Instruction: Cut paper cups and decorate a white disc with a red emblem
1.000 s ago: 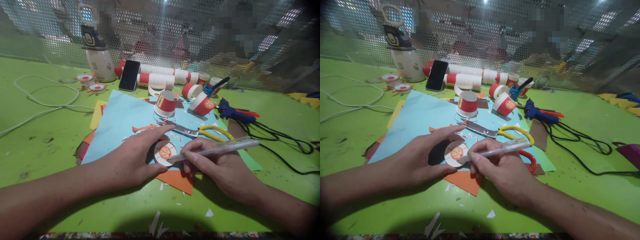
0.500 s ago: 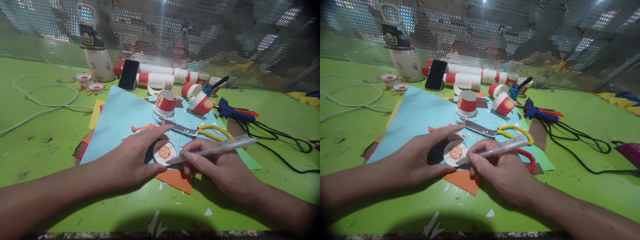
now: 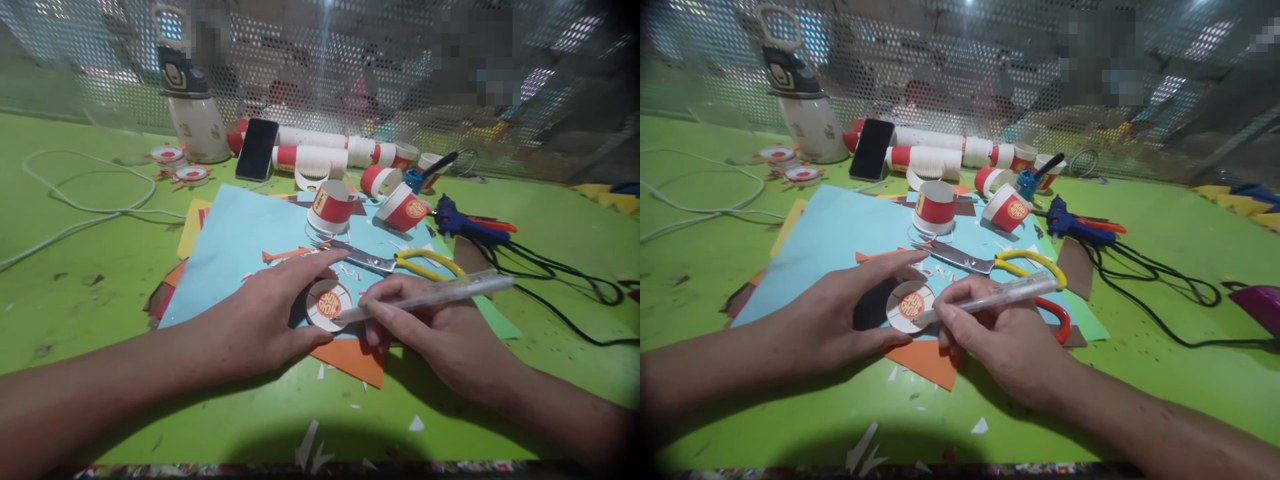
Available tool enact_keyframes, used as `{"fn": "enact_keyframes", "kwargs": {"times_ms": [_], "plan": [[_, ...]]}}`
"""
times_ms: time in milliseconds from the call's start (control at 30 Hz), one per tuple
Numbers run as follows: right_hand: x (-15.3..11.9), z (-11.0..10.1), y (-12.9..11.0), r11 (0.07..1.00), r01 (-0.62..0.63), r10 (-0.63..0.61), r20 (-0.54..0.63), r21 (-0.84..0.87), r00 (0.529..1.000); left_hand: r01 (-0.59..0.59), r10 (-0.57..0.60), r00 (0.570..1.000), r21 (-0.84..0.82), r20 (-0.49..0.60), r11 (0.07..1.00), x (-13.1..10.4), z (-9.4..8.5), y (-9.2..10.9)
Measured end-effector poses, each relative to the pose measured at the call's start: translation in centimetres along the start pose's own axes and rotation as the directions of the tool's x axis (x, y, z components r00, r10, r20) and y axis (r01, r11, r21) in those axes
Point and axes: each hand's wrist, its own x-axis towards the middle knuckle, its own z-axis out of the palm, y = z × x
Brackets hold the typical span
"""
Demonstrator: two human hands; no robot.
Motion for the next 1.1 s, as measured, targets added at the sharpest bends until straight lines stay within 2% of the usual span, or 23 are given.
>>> {"fn": "enact_keyframes", "kwargs": {"times_ms": [400,933,1100], "plan": [[-0.03,-0.01,-0.36,0.998,0.022,-0.021,0.015,-0.059,1.0,0.013,-0.013,1.0,0.012,0.0,1.0,-0.16,-0.06,0.17],[0.03,-0.17,0.25,1.0,0.01,-0.01,0.005,0.008,1.0,-0.047,0.048,0.999,0.041,-0.02,0.998,-0.03,-0.15,0.52],[-0.07,-0.17,0.04,0.999,0.018,-0.018,0.012,-0.041,1.0,-0.037,0.038,0.999,0.041,-0.016,0.998,-0.13,-0.1,0.35]]}}
